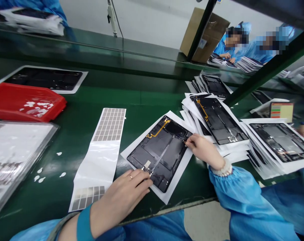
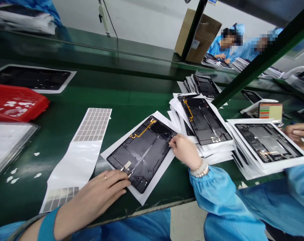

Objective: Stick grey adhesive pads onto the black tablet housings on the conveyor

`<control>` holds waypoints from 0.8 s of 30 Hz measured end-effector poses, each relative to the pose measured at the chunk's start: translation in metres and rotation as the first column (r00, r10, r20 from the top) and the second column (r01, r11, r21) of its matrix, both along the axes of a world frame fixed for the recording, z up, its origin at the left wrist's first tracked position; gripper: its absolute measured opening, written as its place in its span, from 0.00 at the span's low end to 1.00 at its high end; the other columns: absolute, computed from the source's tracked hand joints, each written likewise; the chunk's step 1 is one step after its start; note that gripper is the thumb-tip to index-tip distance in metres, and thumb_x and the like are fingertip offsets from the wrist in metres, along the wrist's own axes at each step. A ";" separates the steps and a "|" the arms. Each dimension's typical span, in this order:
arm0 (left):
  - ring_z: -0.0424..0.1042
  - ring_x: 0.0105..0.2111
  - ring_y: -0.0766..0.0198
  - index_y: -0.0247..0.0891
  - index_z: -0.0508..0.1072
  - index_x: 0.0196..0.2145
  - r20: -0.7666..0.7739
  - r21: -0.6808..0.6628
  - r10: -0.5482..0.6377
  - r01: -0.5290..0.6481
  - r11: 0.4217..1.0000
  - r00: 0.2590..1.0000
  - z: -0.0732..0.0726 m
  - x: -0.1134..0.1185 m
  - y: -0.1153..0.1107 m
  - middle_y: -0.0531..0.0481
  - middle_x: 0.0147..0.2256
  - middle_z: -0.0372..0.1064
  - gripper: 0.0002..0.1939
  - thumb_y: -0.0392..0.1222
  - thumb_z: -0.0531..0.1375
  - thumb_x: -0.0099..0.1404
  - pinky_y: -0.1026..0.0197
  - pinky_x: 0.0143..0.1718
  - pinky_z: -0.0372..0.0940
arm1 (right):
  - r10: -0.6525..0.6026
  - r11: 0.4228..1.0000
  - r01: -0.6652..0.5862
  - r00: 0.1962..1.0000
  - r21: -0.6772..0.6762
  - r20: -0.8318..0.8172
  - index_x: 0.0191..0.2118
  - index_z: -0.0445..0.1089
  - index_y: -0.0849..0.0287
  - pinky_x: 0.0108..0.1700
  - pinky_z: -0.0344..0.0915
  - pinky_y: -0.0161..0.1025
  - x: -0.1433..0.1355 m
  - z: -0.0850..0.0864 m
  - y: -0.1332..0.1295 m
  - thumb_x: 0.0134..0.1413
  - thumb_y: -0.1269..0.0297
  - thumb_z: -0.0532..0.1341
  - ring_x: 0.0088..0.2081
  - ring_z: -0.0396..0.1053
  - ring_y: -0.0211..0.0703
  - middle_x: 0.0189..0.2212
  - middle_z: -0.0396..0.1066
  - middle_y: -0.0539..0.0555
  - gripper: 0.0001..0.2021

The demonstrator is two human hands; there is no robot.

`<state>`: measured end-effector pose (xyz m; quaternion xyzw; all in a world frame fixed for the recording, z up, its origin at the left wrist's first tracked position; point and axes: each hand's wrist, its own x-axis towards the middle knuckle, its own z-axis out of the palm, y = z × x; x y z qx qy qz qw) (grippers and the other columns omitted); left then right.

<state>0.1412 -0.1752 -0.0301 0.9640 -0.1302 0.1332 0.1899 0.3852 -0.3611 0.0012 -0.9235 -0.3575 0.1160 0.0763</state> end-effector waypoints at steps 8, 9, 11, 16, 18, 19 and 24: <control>0.70 0.40 0.59 0.39 0.70 0.41 0.013 -0.013 0.000 0.001 1.000 1.000 -0.002 0.000 0.000 0.48 0.40 0.70 0.14 0.35 0.45 0.71 0.56 0.42 0.66 | 0.057 0.979 -0.078 0.992 -0.189 -0.116 0.30 0.70 0.57 0.32 0.57 0.33 0.015 0.012 0.012 0.53 0.70 0.54 0.33 0.69 0.39 0.35 0.73 0.52 0.07; 0.70 0.40 0.59 0.39 0.70 0.41 0.012 -0.017 0.001 -0.001 1.000 1.000 -0.002 0.001 0.000 0.48 0.40 0.70 0.15 0.35 0.45 0.71 0.55 0.42 0.66 | 0.071 0.976 -0.094 0.990 -0.198 -0.119 0.29 0.69 0.57 0.32 0.57 0.33 0.016 0.013 0.013 0.52 0.71 0.54 0.33 0.68 0.38 0.34 0.73 0.51 0.07; 0.70 0.40 0.59 0.40 0.71 0.42 0.014 -0.024 0.002 -0.002 1.000 1.000 -0.002 0.001 0.000 0.48 0.41 0.70 0.15 0.35 0.45 0.71 0.55 0.42 0.66 | 0.102 0.969 -0.125 0.988 -0.213 -0.116 0.28 0.69 0.56 0.32 0.56 0.33 0.015 0.016 0.015 0.52 0.72 0.54 0.32 0.68 0.38 0.33 0.73 0.50 0.08; 0.70 0.41 0.60 0.41 0.71 0.42 0.005 -0.029 0.012 -0.012 1.000 1.000 -0.003 0.000 0.001 0.49 0.41 0.70 0.15 0.35 0.45 0.71 0.56 0.43 0.66 | 0.147 0.957 -0.155 0.988 -0.244 -0.049 0.30 0.68 0.56 0.32 0.56 0.34 0.006 0.015 0.018 0.57 0.68 0.54 0.37 0.69 0.41 0.36 0.72 0.52 0.07; 0.70 0.41 0.60 0.41 0.71 0.42 0.003 -0.031 0.012 -0.012 0.999 1.000 -0.004 -0.001 0.001 0.49 0.42 0.70 0.15 0.35 0.46 0.71 0.56 0.44 0.66 | 0.185 0.948 -0.173 0.982 -0.268 0.020 0.32 0.67 0.57 0.33 0.57 0.35 0.001 0.013 0.016 0.59 0.67 0.54 0.39 0.70 0.44 0.38 0.71 0.55 0.06; 0.70 0.42 0.60 0.41 0.71 0.42 0.003 -0.031 0.010 -0.010 0.999 1.000 -0.004 -0.001 0.001 0.49 0.42 0.70 0.14 0.35 0.45 0.71 0.56 0.44 0.66 | 0.211 0.939 -0.185 0.976 -0.290 0.059 0.33 0.67 0.57 0.33 0.58 0.35 0.000 0.013 0.015 0.60 0.66 0.54 0.41 0.70 0.45 0.39 0.71 0.56 0.07; 0.70 0.42 0.59 0.40 0.70 0.43 0.003 -0.017 -0.006 0.006 1.000 1.000 -0.002 -0.001 0.001 0.48 0.42 0.70 0.14 0.34 0.46 0.70 0.56 0.44 0.67 | 0.173 0.913 -0.094 0.970 -0.396 0.170 0.43 0.66 0.59 0.33 0.61 0.37 0.004 0.017 0.019 0.59 0.60 0.56 0.37 0.72 0.46 0.43 0.70 0.59 0.10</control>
